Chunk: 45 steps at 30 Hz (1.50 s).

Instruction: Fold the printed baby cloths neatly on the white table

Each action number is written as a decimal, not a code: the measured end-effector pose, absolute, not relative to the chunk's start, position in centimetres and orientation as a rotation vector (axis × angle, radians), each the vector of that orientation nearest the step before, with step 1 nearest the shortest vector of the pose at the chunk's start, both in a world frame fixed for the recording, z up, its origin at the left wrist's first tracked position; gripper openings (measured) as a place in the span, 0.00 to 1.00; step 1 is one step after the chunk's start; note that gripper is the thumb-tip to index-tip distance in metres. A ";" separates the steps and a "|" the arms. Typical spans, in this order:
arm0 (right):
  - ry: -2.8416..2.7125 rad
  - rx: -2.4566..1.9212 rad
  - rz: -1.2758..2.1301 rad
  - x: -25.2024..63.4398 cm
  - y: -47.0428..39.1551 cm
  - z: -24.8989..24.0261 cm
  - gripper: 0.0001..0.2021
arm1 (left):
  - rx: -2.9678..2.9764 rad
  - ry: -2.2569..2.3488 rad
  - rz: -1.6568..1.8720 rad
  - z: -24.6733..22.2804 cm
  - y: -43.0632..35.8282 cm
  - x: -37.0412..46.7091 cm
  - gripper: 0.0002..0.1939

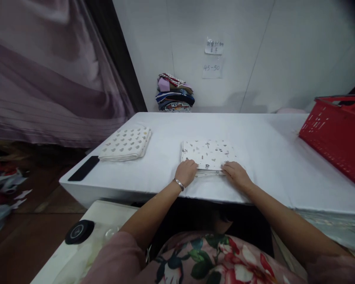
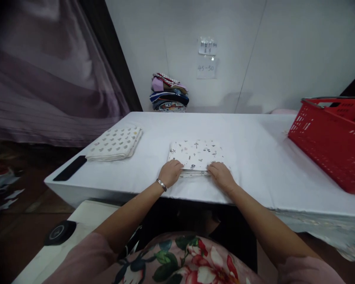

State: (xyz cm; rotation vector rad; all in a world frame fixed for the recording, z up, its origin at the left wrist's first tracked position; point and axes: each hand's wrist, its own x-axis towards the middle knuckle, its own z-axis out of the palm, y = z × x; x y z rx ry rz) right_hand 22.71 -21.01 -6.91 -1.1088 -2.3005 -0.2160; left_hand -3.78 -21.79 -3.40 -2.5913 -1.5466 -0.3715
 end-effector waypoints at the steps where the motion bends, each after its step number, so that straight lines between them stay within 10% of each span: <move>1: -2.292 -1.098 -0.216 22.8 -21.0 -6.9 0.12 | -2.598 -1.531 -0.389 -3.7 -22.0 -3.8 0.09; 16: -2.262 -1.137 -0.100 22.8 -22.0 -7.0 0.13 | -2.627 -1.639 -0.797 -2.3 -20.4 -2.6 0.14; 26: -1.941 -1.286 0.355 21.7 -19.2 -2.4 0.13 | -2.720 -1.743 -0.265 -5.1 -20.4 -0.9 0.30; 45: -2.338 -1.938 0.184 21.3 -13.9 -5.8 0.27 | -2.545 -2.061 -0.671 -3.1 -18.1 -2.1 0.17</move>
